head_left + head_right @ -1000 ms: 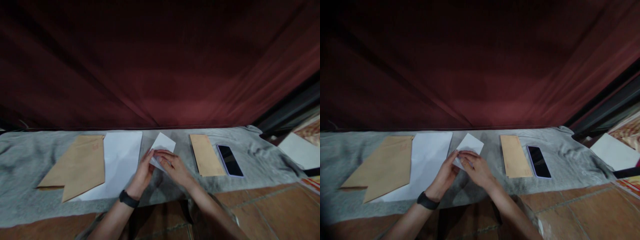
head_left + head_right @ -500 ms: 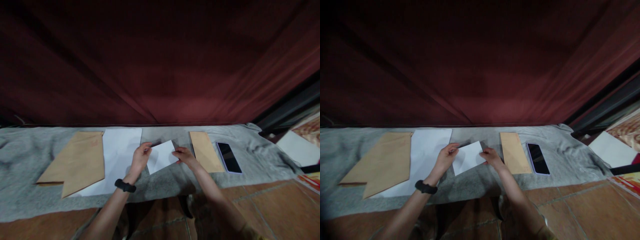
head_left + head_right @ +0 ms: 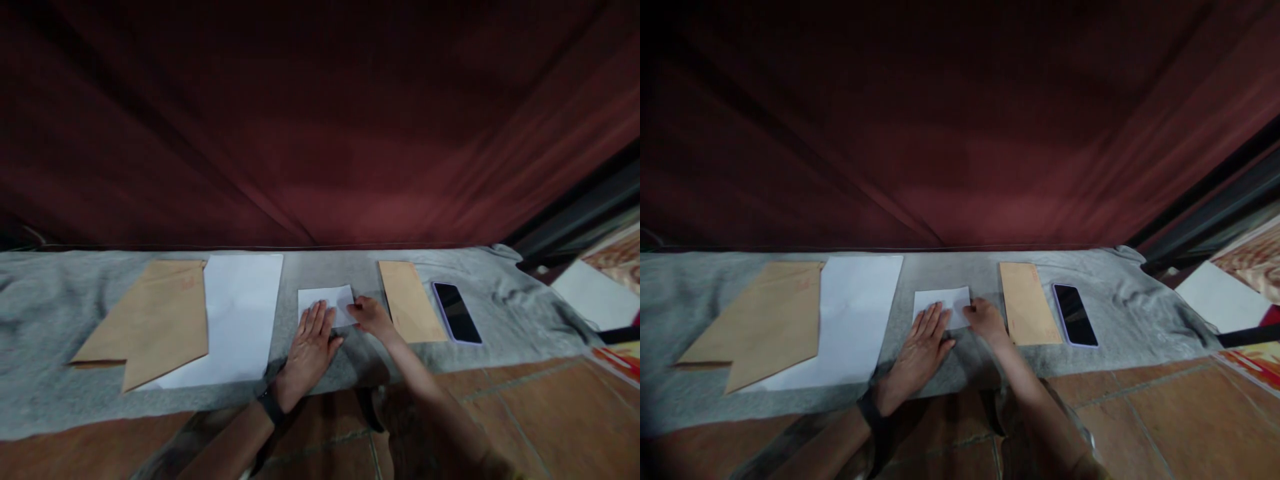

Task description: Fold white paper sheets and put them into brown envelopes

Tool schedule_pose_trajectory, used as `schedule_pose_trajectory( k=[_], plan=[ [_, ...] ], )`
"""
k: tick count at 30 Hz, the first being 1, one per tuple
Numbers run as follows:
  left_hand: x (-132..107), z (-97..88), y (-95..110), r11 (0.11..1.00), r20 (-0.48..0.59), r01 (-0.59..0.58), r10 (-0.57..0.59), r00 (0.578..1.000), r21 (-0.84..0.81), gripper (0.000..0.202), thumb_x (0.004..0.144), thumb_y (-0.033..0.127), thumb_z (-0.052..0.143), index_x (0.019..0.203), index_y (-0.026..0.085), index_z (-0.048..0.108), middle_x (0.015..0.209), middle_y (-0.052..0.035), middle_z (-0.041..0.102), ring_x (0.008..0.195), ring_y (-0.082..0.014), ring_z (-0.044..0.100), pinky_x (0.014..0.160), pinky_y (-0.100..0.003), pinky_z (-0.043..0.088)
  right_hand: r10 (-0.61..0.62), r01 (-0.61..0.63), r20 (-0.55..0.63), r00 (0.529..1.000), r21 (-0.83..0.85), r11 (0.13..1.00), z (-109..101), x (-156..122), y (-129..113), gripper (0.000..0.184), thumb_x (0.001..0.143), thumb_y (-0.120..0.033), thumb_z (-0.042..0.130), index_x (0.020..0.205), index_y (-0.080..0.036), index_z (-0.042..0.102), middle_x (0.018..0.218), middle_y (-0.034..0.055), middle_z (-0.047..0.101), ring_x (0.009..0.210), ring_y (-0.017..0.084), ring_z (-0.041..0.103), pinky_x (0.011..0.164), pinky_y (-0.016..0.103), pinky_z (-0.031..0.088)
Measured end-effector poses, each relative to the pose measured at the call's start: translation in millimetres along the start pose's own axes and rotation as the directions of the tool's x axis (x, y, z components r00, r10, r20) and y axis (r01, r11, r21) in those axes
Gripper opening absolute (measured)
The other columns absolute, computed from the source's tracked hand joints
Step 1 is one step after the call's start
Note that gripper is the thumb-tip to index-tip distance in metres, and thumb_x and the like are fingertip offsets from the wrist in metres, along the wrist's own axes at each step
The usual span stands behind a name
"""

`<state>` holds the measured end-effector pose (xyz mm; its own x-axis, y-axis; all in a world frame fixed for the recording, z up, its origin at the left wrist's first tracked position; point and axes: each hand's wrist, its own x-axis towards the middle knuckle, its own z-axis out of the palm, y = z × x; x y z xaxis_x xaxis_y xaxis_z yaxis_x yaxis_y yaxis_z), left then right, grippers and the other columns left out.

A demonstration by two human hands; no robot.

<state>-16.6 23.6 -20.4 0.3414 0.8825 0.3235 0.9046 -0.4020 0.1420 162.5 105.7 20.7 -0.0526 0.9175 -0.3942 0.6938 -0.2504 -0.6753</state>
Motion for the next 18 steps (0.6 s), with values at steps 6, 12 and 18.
schedule_pose_trajectory(
  k=[6,12,18],
  plan=[
    [-1.7,-6.0,-2.2,0.998,0.036,-0.039,0.037,0.999,0.046,0.066,0.097,0.047,0.051,0.15,0.01,0.039,0.161,-0.0192,0.035,0.151,-0.0304,0.028,0.122,-0.052,0.031,-0.257,0.116,-0.202,0.945,-0.529,0.841,1.5,-18.9,-7.1,0.033,0.102,-0.035,0.046,0.12,-0.015,0.065,0.107,0.0142,0.074,0.102,0.026,0.071,0.089,0.034,0.052],
    [-3.0,-0.9,-5.5,0.999,0.056,-0.032,0.034,0.998,-0.041,0.057,0.097,0.027,0.043,0.15,0.007,0.037,0.156,-0.0209,0.041,0.15,-0.0276,0.031,0.122,-0.052,0.032,-0.692,0.584,-0.035,0.721,-0.507,0.634,40.6,-17.1,-7.9,0.047,0.107,-0.038,0.035,0.148,-0.02,0.048,0.157,0.0078,0.044,0.146,0.022,0.039,0.12,0.04,0.032],
    [-9.2,9.0,-14.9,0.997,-0.009,0.06,-0.061,0.998,-0.045,0.061,0.096,0.022,0.038,0.154,0.007,0.029,0.159,-0.0199,0.037,0.152,-0.0269,0.025,0.123,-0.051,0.031,-0.687,0.506,-0.07,0.724,-0.623,0.597,62.4,-12.8,11.0,0.053,0.107,-0.04,0.037,0.156,-0.021,0.036,0.164,0.0077,0.029,0.151,0.022,0.028,0.124,0.043,0.022]
  ],
)
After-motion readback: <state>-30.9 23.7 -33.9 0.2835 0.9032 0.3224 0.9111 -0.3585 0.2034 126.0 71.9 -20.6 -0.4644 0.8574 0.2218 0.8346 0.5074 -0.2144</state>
